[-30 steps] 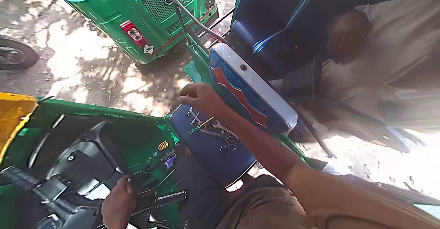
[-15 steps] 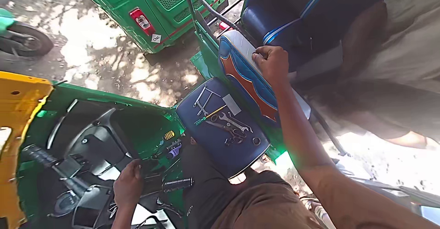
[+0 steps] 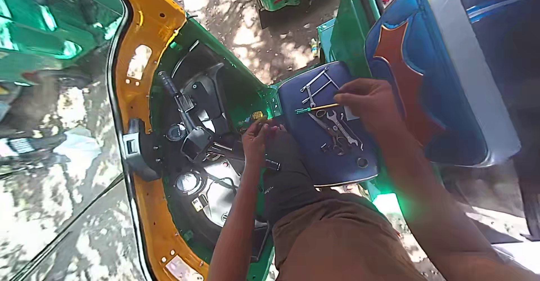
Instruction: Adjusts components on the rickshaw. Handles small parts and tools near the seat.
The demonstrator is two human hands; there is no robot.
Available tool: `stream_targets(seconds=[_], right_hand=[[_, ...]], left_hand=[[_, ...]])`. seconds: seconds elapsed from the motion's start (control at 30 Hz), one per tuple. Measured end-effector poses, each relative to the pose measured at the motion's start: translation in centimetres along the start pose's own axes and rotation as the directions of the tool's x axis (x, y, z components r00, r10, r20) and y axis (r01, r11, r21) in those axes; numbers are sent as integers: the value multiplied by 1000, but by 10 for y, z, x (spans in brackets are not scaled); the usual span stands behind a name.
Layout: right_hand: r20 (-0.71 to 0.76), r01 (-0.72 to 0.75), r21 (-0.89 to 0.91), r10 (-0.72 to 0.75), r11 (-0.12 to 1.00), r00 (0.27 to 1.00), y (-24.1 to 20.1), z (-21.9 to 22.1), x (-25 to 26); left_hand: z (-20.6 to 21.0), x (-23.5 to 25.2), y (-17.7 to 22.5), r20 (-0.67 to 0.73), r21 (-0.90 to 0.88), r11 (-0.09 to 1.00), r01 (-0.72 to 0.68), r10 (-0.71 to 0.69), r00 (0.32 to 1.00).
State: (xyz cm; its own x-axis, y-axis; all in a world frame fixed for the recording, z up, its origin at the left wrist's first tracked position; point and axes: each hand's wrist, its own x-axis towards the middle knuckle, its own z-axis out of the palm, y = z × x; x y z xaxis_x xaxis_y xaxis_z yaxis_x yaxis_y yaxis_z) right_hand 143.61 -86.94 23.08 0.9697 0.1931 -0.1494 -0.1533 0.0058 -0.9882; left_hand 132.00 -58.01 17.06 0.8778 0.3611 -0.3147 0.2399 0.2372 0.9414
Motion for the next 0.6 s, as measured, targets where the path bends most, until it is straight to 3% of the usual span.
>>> stream_targets(seconds=[0.07,0.2,0.4,0.5,0.6], right_hand=[[186,-191,81,174,978,967,17,44,-15],[315,-334,61,300,940,901,34,88,-33],[386,-257,4,236,966,892,37,105,-46],[335,-196,-49,201,979,920,42,105,-48],[280,-176,22,163,984,946,53,102,-47]], left_hand=[[22,-12,-1,123,-263,959,109,-79,989],[34,-30,1,206,-388,904,181,-106,973],[32,-43,-6,210,-459,867,196,-109,972],[38,-50,-7,220,-499,840,211,-113,969],[42,-56,-12,229,-526,825,206,-96,969]])
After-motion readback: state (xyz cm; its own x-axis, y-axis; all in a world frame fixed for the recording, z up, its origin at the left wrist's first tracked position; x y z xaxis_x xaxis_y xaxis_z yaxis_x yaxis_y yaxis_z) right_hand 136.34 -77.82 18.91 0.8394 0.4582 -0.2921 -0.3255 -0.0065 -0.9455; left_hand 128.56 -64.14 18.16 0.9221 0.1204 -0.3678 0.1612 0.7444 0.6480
